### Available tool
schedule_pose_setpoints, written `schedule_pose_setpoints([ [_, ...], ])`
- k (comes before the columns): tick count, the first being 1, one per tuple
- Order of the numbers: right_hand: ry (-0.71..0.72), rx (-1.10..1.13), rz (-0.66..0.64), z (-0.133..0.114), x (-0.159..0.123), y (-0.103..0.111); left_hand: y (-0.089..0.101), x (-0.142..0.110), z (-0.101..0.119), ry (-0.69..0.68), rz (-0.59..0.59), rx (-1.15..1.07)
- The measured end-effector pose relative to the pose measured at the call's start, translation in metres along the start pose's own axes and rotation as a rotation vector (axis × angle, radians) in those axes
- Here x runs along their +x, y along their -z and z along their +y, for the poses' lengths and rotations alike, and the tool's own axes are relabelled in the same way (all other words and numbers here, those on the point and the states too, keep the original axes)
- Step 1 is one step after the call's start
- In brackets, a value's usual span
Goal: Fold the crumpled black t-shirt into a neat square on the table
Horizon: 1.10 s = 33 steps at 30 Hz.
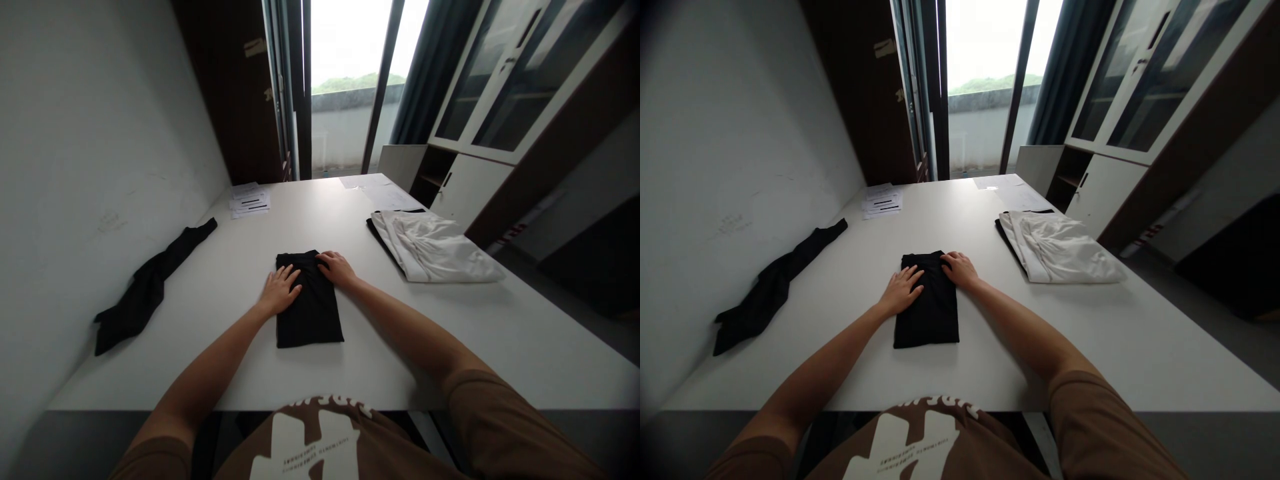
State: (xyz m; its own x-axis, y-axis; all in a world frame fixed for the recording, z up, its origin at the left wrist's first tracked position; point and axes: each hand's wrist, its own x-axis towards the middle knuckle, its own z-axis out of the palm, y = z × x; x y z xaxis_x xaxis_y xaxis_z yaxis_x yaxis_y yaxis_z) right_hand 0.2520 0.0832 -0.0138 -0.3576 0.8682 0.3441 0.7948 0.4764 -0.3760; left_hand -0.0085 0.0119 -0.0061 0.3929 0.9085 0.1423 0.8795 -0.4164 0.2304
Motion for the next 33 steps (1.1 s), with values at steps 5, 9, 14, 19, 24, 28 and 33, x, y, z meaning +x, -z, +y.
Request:
schedule_pose_setpoints([
  [5,-0.005,0.001,-0.002,0.0,-0.001,0.0,0.003,-0.003,0.003,-0.018,0.042,0.003],
  [9,-0.007,-0.002,0.001,0.0,-0.001,-0.002,0.009,-0.014,0.024,-0.141,0.011,0.002],
  [14,-0.083,-0.044,0.019,0.003,0.0,-0.004,0.016,-0.025,0.05,-0.321,-0.068,-0.015],
  [19,-0.131,-0.09,0.039,0.008,0.001,-0.007,0.024,-0.028,0.055,-0.37,-0.089,-0.026],
  [24,-0.122,-0.099,0.045,0.011,0.001,-0.009,0.034,-0.036,0.068,-0.5,-0.137,-0.048],
  [28,-0.116,-0.098,0.049,0.012,0.0,-0.011,0.041,-0.043,0.083,-0.573,-0.2,-0.088],
  [33,-0.13,-0.088,0.053,0.013,0.001,-0.012,0.045,-0.047,0.091,-0.659,-0.269,-0.119],
])
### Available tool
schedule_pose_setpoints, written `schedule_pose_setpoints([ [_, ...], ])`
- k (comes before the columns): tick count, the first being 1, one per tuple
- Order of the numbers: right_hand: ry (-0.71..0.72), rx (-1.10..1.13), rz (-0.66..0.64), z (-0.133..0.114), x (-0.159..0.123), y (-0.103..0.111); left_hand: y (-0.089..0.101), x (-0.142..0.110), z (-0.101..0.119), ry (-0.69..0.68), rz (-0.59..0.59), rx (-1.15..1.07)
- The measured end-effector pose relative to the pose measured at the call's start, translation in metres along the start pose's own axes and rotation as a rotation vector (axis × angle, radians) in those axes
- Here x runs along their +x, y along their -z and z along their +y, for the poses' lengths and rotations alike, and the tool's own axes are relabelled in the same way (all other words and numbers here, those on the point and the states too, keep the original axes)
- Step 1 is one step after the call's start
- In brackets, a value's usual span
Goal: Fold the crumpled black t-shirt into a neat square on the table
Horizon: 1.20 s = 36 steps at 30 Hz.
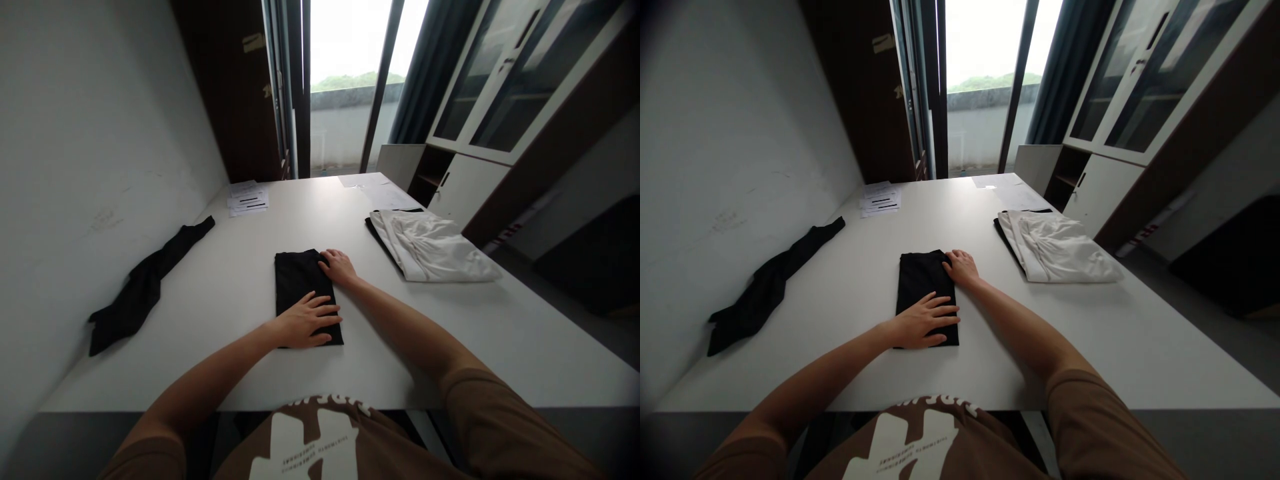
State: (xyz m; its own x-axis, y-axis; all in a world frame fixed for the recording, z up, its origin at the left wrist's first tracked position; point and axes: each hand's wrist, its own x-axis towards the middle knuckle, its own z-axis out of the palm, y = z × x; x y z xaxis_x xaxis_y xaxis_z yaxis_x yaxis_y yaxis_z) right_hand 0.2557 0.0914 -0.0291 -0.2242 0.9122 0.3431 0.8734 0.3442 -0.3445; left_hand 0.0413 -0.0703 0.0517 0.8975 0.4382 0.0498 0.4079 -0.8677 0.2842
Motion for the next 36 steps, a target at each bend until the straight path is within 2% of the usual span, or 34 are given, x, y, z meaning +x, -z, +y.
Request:
schedule_pose_setpoints([
  [11,-0.028,-0.078,-0.056,-0.008,-0.001,0.009,-0.006,0.001,-0.006,-0.098,-0.022,-0.017],
  [20,-0.027,-0.067,-0.071,-0.01,-0.001,0.012,-0.012,0.004,-0.014,-0.082,0.017,-0.079],
  [36,-0.015,-0.068,-0.057,-0.008,-0.002,0.009,-0.01,0.004,-0.016,-0.081,0.03,-0.11],
])
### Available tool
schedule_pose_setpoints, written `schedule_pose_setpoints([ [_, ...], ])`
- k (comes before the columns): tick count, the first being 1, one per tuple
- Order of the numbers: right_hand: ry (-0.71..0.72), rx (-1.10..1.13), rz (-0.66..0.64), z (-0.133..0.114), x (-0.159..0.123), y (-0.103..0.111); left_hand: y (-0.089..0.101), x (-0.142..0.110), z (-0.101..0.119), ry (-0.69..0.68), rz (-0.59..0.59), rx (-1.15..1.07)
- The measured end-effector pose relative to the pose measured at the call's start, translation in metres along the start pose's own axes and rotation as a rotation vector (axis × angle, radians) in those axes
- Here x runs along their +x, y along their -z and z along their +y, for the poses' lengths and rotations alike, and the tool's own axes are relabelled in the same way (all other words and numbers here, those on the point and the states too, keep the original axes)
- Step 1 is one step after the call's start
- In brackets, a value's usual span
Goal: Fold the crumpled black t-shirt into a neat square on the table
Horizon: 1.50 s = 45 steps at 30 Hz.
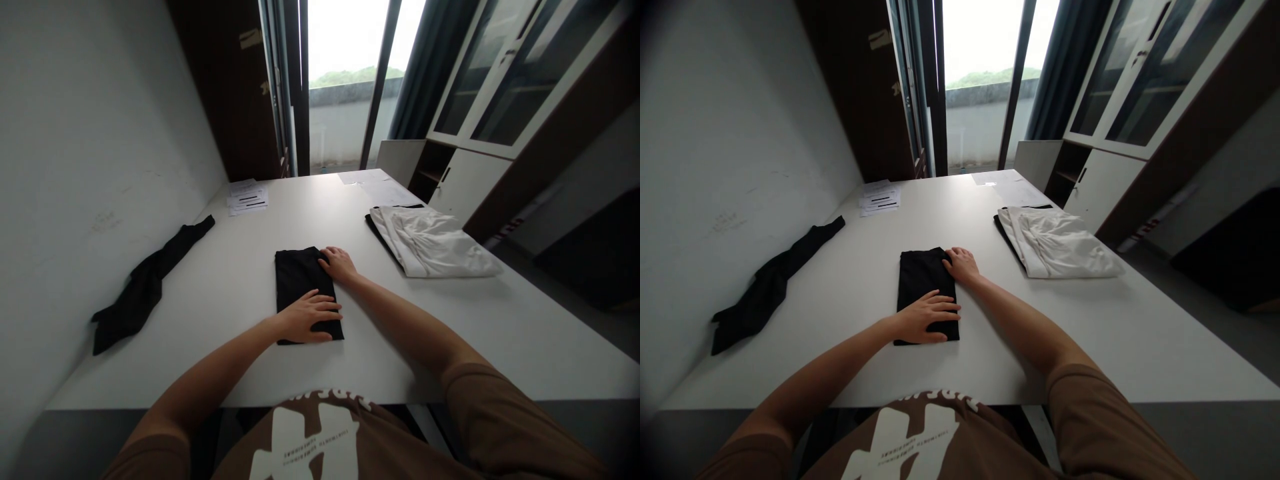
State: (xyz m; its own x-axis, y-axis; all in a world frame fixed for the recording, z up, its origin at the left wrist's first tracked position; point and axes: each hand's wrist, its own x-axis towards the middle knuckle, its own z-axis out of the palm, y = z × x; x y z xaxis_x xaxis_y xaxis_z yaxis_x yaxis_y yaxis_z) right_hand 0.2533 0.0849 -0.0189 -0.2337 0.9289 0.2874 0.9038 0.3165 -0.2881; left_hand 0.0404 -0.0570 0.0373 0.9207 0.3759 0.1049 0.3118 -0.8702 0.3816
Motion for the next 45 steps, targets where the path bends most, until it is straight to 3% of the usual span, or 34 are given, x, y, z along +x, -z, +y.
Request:
schedule_pose_setpoints([
  [45,0.007,0.007,-0.005,-0.0033,-0.0012,0.0051,0.0045,-0.0004,0.001,0.019,0.003,-0.033],
])
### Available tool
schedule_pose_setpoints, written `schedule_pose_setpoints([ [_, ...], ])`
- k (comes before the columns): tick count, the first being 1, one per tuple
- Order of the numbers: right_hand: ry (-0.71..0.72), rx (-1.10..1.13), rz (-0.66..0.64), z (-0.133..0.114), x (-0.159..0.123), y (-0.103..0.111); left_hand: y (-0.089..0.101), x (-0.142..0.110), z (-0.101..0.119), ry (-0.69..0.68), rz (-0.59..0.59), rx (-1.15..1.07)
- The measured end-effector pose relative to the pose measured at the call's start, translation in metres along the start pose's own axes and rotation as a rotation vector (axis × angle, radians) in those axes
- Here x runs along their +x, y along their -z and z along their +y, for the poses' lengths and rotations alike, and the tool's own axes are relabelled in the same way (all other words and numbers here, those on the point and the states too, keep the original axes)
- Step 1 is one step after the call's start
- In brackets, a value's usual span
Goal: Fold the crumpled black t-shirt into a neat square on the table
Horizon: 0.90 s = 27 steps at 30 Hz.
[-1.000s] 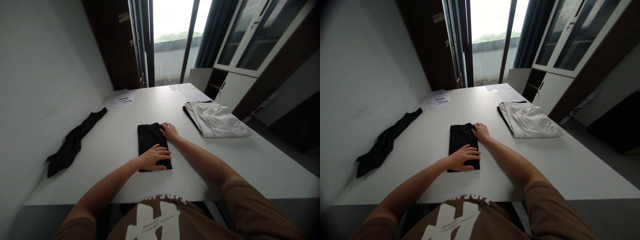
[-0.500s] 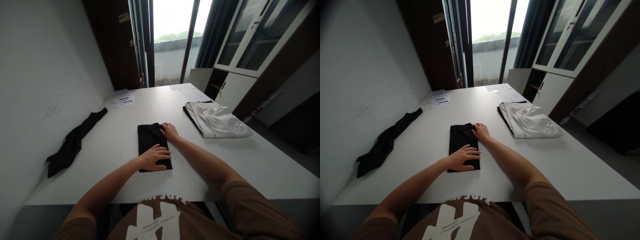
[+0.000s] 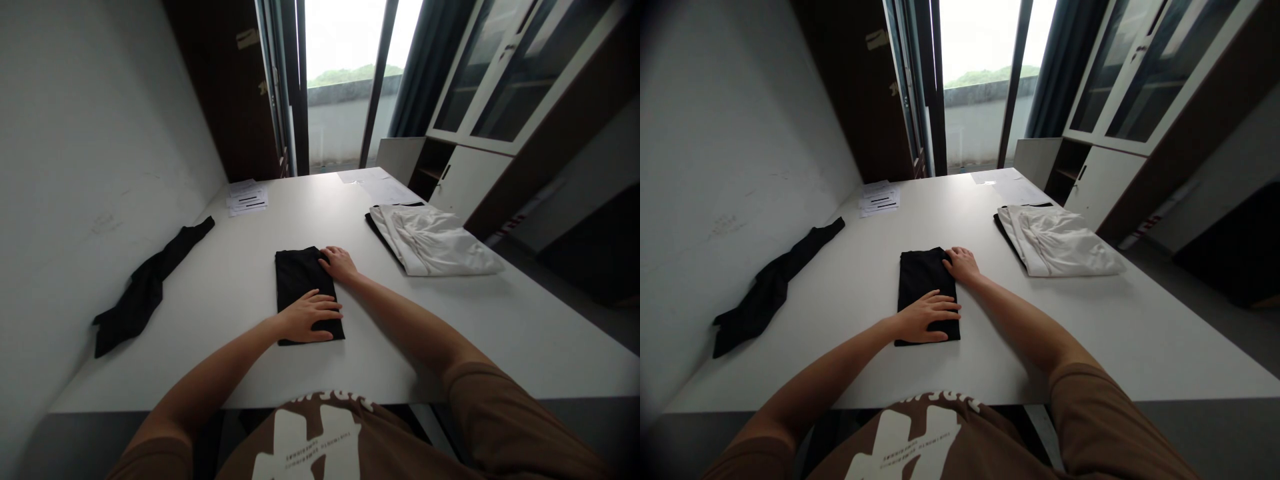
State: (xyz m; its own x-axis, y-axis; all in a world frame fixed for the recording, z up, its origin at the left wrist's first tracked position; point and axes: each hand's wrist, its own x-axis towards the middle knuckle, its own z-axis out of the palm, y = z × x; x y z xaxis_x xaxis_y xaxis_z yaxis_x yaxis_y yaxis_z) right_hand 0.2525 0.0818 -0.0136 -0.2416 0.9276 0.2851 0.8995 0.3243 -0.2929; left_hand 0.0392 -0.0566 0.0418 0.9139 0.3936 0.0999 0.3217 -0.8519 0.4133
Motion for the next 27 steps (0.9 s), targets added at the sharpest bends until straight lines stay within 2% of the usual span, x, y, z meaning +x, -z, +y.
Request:
schedule_pose_setpoints([
  [27,-0.004,-0.005,-0.012,0.0005,0.0002,0.0001,0.0001,0.0009,0.0001,-0.004,0.004,0.008],
])
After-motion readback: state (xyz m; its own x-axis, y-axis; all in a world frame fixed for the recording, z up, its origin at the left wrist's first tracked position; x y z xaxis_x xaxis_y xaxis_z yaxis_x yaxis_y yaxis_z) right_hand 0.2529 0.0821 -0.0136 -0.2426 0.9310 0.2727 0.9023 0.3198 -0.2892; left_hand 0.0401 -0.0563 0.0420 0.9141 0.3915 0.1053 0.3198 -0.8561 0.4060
